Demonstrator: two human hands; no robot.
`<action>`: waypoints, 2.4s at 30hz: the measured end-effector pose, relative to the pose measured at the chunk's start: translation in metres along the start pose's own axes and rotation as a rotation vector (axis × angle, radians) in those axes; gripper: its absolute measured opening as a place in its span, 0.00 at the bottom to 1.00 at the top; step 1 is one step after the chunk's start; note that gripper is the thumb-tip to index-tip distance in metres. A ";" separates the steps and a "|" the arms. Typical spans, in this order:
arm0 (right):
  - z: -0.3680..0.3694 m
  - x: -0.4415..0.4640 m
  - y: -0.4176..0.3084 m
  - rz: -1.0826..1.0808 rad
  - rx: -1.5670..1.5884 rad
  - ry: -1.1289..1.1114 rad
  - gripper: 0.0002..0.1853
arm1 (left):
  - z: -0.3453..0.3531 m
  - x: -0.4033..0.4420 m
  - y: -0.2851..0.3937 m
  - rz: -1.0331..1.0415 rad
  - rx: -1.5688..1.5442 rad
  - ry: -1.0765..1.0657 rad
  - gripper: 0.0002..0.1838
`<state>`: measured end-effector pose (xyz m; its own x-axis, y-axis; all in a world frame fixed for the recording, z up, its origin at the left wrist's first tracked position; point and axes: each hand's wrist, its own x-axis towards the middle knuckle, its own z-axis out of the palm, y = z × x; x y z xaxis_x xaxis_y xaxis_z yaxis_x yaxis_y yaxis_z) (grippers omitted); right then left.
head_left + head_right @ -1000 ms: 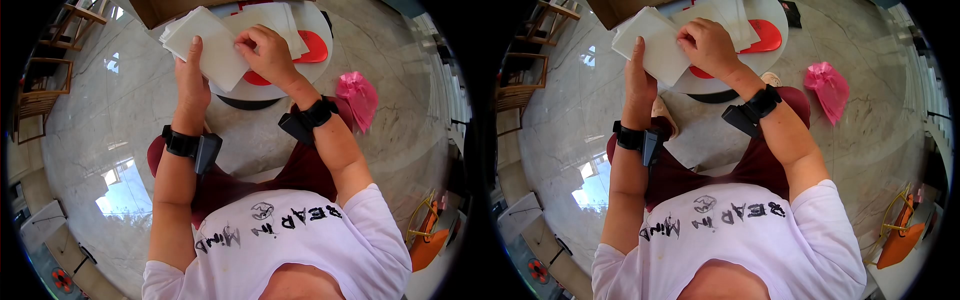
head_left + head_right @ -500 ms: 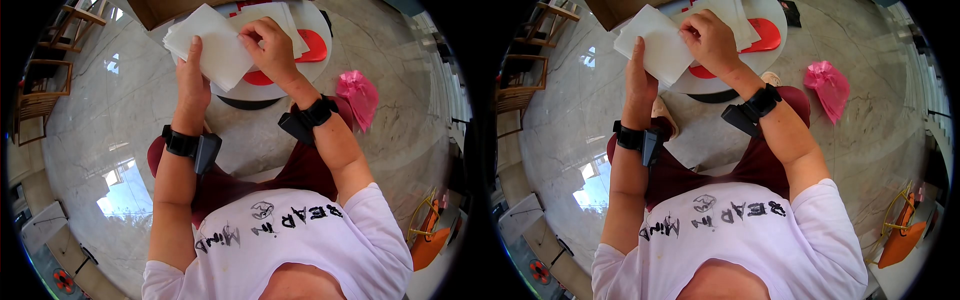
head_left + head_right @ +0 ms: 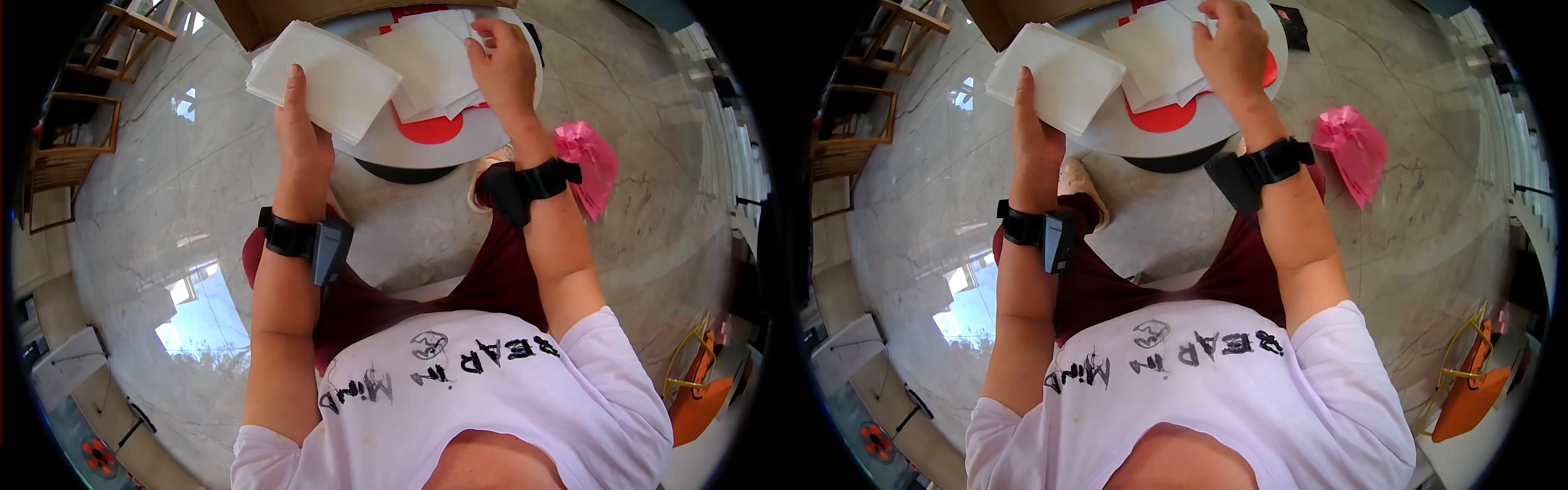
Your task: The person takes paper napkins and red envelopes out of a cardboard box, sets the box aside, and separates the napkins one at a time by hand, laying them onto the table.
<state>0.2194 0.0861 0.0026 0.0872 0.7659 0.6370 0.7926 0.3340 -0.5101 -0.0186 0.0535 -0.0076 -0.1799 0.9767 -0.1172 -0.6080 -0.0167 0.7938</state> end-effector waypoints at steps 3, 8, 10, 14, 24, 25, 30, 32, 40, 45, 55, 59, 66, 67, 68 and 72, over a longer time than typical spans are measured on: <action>0.011 -0.005 -0.016 -0.057 0.266 -0.046 0.09 | 0.002 0.000 -0.002 -0.046 0.033 0.009 0.27; 0.023 -0.018 -0.040 0.029 0.507 -0.280 0.09 | 0.005 -0.003 -0.008 -0.062 0.067 -0.080 0.30; 0.021 -0.018 -0.046 0.048 0.490 -0.305 0.08 | 0.004 -0.002 -0.010 -0.067 0.075 -0.089 0.30; 0.023 -0.021 -0.044 0.057 0.499 -0.274 0.07 | 0.004 -0.001 -0.011 -0.086 0.077 -0.105 0.30; 0.026 -0.020 -0.042 -0.011 0.384 0.006 0.06 | 0.003 -0.002 -0.012 -0.098 0.010 -0.102 0.29; 0.024 -0.014 -0.031 -0.016 0.351 0.070 0.07 | 0.002 -0.001 -0.012 -0.099 0.009 -0.098 0.29; 0.000 0.006 0.019 0.067 -0.102 0.063 0.08 | -0.006 0.003 -0.009 -0.080 0.006 -0.063 0.30; -0.001 0.006 0.023 -0.099 -0.236 0.169 0.09 | -0.004 0.002 -0.008 -0.080 0.001 -0.066 0.30; 0.018 -0.015 -0.039 -0.107 0.396 -0.215 0.10 | 0.007 -0.003 -0.012 -0.044 0.096 -0.075 0.30; 0.022 -0.023 -0.048 -0.050 0.406 -0.301 0.07 | 0.004 -0.002 -0.014 -0.056 0.113 -0.087 0.29; 0.018 -0.024 -0.053 0.034 0.474 -0.063 0.07 | 0.012 -0.007 -0.010 -0.103 -0.013 -0.083 0.26; 0.022 -0.016 -0.030 0.080 0.469 0.047 0.08 | 0.005 -0.003 -0.014 -0.082 0.018 -0.027 0.24; -0.002 0.010 0.012 -0.113 -0.130 0.221 0.17 | -0.010 0.007 -0.005 -0.043 -0.027 0.051 0.25; -0.004 0.012 0.009 -0.266 -0.252 0.299 0.20 | -0.008 0.005 -0.004 -0.050 -0.019 0.053 0.25; -0.006 0.010 0.004 -0.230 -0.241 0.261 0.11 | -0.005 0.002 -0.004 -0.056 -0.012 0.055 0.25; 0.015 -0.009 -0.022 -0.183 0.255 -0.053 0.10 | 0.002 -0.002 -0.009 -0.066 0.043 0.028 0.26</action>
<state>0.1921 0.0804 -0.0002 -0.0803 0.7057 0.7039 0.6150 0.5909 -0.5222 -0.0110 0.0519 -0.0128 -0.1626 0.9690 -0.1861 -0.5857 0.0570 0.8085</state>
